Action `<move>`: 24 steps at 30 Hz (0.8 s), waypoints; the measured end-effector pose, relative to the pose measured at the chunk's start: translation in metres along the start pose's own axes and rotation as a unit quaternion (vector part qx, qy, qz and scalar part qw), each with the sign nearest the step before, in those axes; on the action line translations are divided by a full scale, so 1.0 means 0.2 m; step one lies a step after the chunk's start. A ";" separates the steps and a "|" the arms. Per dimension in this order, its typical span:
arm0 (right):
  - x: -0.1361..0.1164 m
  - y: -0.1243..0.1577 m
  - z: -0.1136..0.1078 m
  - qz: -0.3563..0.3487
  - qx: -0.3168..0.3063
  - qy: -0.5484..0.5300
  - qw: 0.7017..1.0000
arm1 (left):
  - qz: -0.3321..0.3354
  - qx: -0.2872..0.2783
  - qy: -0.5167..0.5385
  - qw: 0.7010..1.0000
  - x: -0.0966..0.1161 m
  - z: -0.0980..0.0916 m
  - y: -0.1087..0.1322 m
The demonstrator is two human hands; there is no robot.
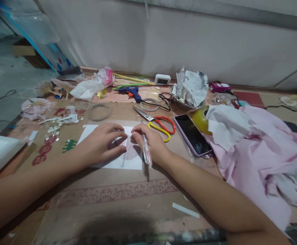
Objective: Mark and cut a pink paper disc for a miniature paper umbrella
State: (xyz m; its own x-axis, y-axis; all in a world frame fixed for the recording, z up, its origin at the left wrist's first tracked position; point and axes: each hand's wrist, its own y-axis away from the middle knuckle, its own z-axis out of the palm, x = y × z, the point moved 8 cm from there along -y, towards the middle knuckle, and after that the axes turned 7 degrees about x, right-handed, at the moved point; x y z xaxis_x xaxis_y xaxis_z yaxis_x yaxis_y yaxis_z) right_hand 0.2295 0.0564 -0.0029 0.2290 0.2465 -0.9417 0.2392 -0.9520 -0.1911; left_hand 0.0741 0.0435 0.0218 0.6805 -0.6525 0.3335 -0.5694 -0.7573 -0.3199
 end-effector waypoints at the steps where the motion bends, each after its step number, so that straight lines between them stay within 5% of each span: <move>1: 0.00 0.00 0.00 0.000 0.001 -0.002 1.000 | -0.004 -0.005 0.002 1.000 0.00 0.00 0.01; 24: -0.05 -0.01 -0.02 -0.011 -0.007 0.041 0.999 | 0.003 -0.021 0.019 1.000 -0.03 0.03 0.00</move>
State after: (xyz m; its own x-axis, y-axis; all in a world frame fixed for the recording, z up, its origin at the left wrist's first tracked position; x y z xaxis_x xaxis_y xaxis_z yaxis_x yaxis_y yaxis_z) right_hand 0.2300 0.0563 0.0069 0.2994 0.2826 -0.9113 0.2591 -0.9433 -0.2073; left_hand 0.0733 0.0474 0.0153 0.6595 -0.6566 0.3659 -0.5923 -0.7537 -0.2849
